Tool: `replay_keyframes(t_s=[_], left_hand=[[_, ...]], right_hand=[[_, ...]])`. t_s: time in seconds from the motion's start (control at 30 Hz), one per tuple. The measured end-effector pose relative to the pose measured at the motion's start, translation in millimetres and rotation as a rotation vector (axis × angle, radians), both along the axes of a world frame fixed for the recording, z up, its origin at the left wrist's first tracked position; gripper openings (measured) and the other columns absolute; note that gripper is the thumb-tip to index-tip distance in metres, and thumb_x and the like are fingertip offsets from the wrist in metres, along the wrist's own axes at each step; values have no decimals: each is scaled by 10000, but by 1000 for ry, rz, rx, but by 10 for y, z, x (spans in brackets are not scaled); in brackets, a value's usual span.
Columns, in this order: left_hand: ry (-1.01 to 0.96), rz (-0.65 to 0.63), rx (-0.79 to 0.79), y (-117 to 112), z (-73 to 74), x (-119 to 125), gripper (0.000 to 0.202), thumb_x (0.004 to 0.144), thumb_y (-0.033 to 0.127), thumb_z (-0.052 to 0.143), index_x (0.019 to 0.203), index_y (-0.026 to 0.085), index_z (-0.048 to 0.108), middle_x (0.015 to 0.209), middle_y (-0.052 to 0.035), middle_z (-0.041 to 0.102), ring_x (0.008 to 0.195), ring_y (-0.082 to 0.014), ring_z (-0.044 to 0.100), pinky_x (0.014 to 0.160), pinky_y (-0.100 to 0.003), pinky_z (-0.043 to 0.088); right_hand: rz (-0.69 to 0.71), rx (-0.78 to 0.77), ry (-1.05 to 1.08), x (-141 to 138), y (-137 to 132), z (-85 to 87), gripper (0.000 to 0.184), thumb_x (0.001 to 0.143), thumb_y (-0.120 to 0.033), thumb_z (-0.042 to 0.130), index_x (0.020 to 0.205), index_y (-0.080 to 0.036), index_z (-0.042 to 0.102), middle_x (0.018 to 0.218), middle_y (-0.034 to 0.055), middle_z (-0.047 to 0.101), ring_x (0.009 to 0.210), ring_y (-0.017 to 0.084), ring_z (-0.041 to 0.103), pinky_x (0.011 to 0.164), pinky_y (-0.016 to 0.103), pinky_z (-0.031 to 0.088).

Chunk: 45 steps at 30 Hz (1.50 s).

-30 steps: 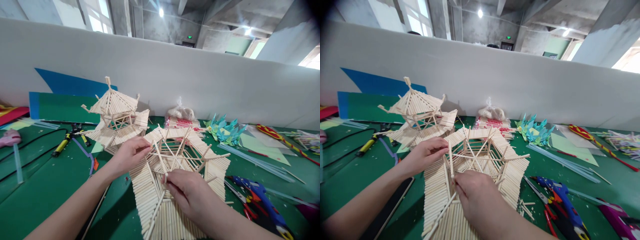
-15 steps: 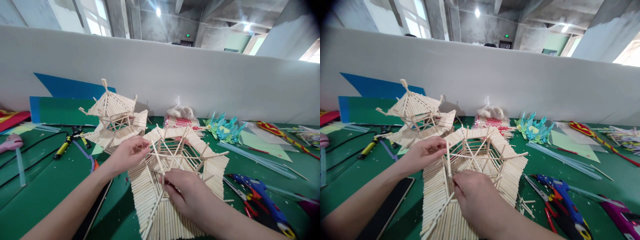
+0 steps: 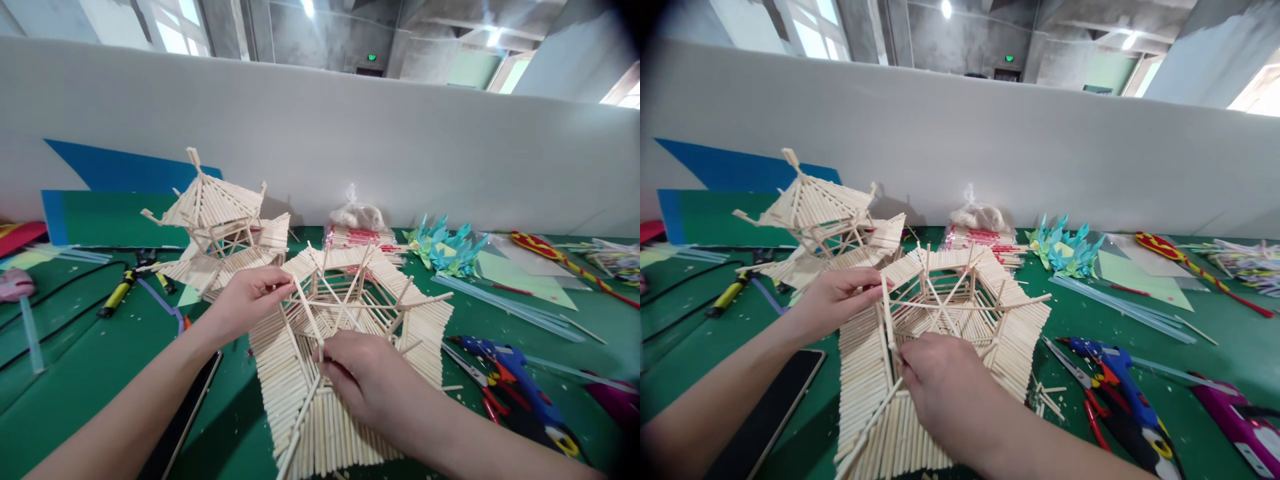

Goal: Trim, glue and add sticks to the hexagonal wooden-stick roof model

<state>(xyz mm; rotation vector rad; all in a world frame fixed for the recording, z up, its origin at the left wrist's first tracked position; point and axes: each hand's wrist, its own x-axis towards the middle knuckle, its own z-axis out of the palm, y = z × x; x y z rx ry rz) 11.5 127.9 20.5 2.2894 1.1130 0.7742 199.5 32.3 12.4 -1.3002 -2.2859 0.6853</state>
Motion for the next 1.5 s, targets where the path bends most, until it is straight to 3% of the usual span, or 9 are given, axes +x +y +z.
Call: replay_keyframes(t_s=[0.4, 0.5, 0.67, 0.77, 0.9, 1.03, 1.17, 1.27, 1.5], left_hand=[[-13, 11, 0, 0, -26, -10, 198, 817, 285, 489, 711, 179, 619, 654, 12, 589, 626, -124, 550, 576, -221, 407], [-9, 21, -8, 0, -24, -11, 182, 811, 290, 501, 751, 185, 638, 708, -1, 636, 663, -134, 582, 589, -226, 426], [-3, 52, 0, -3, -17, -49, 167, 789, 319, 542, 819, 190, 643, 803, -24, 667, 719, -150, 601, 609, -233, 469], [-8, 108, 53, -32, 21, -108, 204, 793, 328, 538, 914, 195, 634, 896, -46, 664, 784, -172, 606, 632, -257, 493], [-34, 165, 187, -157, 137, -115, 224, 834, 309, 495, 1004, 211, 604, 1075, -54, 620, 1040, -205, 534, 884, -336, 429], [20, 29, 345, -348, 228, 45, 292, 874, 263, 438, 1152, 243, 524, 1242, -29, 519, 1177, -195, 435, 995, -349, 336], [171, -152, 399, -456, 209, 195, 373, 895, 222, 368, 1264, 253, 408, 1347, -29, 421, 1266, -216, 323, 1066, -431, 204], [222, -173, 397, -458, 153, 216, 373, 899, 219, 359, 1267, 269, 393, 1357, -36, 405, 1273, -224, 310, 1070, -477, 148], [226, -192, 331, -439, 79, 166, 326, 879, 181, 375, 1166, 284, 488, 1282, -51, 446, 1233, -237, 342, 1034, -506, 217]], right_hand=[[0, -20, 6, -3, 11, 30, 185, 835, -117, 461, 752, -139, 625, 755, 44, 610, 713, 140, 553, 651, 246, 431], [-14, -41, 10, 19, -8, 44, 168, 818, -129, 479, 888, -133, 632, 841, 67, 632, 781, 170, 574, 718, 289, 459], [-75, 5, 83, 112, -106, 134, 342, 800, -140, 463, 1126, -89, 554, 1041, 121, 635, 946, 236, 581, 813, 383, 476], [-93, 80, 180, 219, -219, 236, 315, 809, -142, 456, 1103, -110, 563, 1003, 91, 651, 915, 193, 596, 796, 313, 495], [-157, 171, 296, 422, -395, 318, 307, 808, -118, 485, 1097, -213, 524, 918, 7, 646, 756, 99, 611, 667, 170, 507], [-287, 243, 359, 629, -540, 243, 375, 833, -161, 489, 1166, -325, 439, 872, -33, 616, 718, 83, 610, 561, 121, 502], [-413, 271, 421, 748, -630, 135, 325, 852, -209, 475, 1148, -343, 459, 864, -27, 599, 709, 83, 607, 535, 104, 505], [-460, 249, 441, 784, -661, 96, 307, 855, -217, 479, 1129, -355, 474, 889, -23, 609, 722, 91, 616, 531, 109, 510], [-512, 207, 487, 831, -689, 10, 291, 851, -225, 490, 1110, -358, 494, 881, -15, 617, 703, 105, 616, 529, 138, 520]])
